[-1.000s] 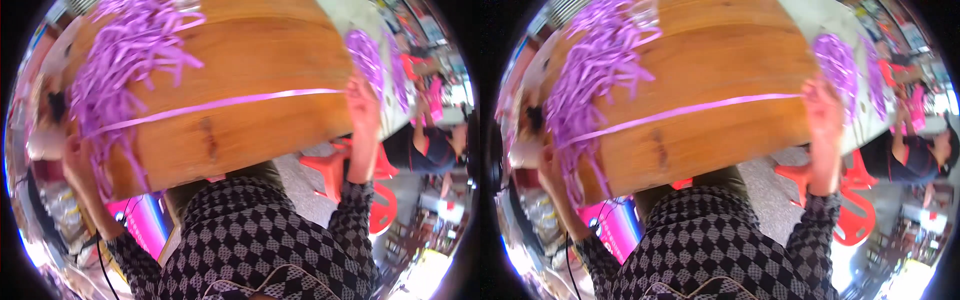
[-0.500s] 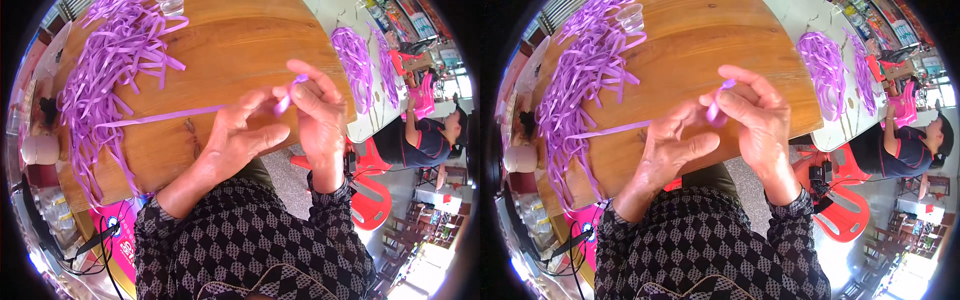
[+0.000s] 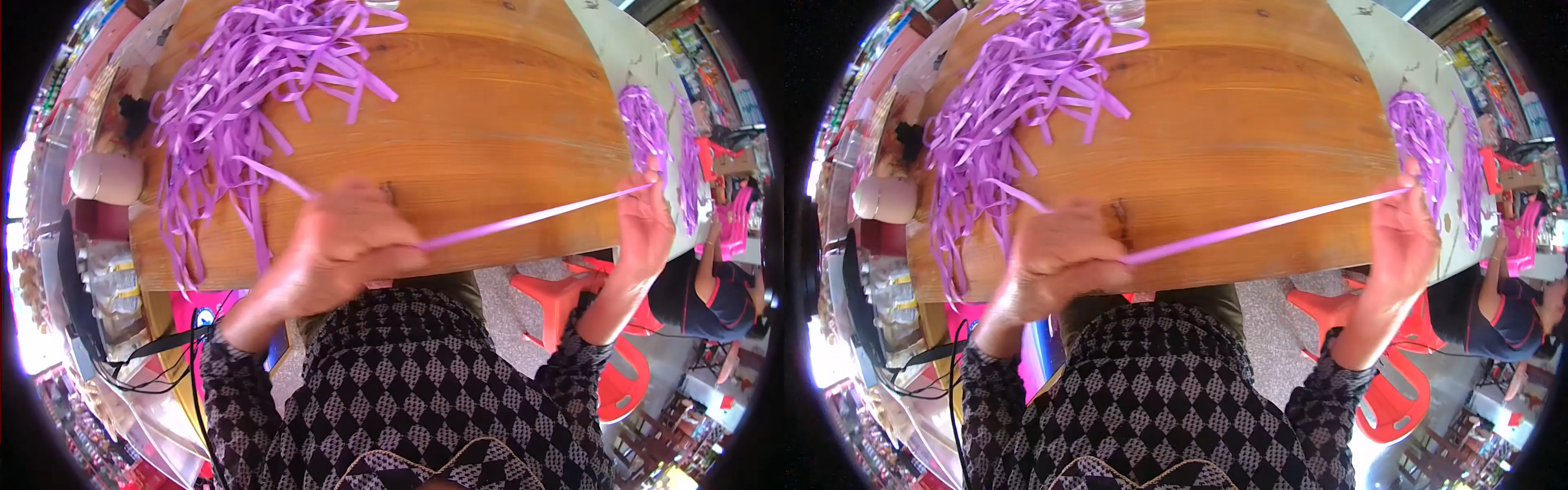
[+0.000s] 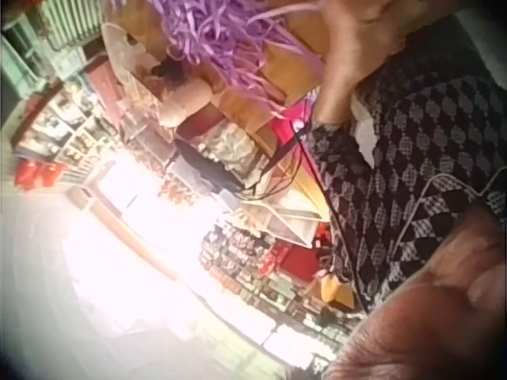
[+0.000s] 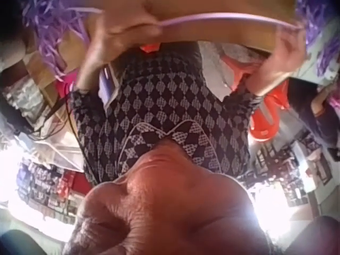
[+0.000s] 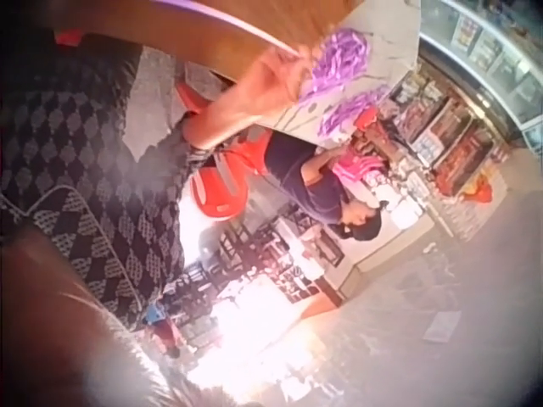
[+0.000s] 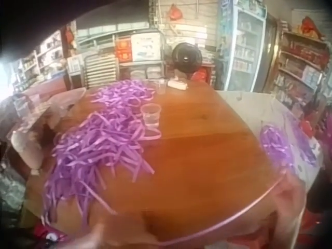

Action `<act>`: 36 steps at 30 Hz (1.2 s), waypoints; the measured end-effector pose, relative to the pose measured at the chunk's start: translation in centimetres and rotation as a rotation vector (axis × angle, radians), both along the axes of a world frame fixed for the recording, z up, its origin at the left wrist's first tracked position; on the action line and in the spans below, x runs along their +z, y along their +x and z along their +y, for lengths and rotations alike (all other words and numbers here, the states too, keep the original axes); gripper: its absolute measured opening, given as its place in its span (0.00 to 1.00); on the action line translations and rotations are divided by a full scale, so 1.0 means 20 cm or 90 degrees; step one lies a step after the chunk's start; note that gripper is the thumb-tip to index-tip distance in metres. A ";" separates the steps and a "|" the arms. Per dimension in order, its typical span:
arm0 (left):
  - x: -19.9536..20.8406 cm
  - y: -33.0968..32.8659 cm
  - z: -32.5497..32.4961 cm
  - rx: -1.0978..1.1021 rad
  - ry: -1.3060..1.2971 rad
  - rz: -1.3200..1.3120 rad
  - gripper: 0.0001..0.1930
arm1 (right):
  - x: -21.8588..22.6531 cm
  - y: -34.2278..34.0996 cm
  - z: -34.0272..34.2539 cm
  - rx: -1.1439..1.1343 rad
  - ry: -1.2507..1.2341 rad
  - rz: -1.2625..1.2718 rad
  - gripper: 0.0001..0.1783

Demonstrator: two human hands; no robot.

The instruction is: The person picks up purple ribbons one at a time from a pile on a wooden table and ties small knots along their length by hand.

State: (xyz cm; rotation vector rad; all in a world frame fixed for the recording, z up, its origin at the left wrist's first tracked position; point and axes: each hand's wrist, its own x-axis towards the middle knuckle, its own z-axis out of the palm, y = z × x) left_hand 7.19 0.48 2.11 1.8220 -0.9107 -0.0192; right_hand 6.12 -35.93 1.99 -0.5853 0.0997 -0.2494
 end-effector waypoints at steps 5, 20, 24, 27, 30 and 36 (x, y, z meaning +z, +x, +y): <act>0.04 0.02 0.42 0.270 0.273 -0.216 0.04 | -0.10 0.06 -0.19 -0.041 0.000 0.033 0.19; -0.06 0.05 0.91 0.745 -0.248 0.094 0.10 | -0.11 -0.06 -0.28 -0.127 -0.079 0.094 0.17; -0.02 0.07 0.86 0.577 -0.558 0.239 0.14 | -0.13 -0.09 -0.17 -0.136 -0.074 0.120 0.18; -0.07 0.08 0.94 0.631 -0.558 0.124 0.15 | -0.16 -0.13 -0.16 -0.097 -0.058 0.094 0.18; -0.08 0.12 0.98 0.776 -0.476 0.063 0.16 | -0.16 -0.17 -0.07 -0.091 -0.062 0.082 0.17; -0.16 0.14 1.13 0.778 -0.544 0.188 0.12 | -0.18 -0.24 -0.03 -0.080 -0.103 0.031 0.17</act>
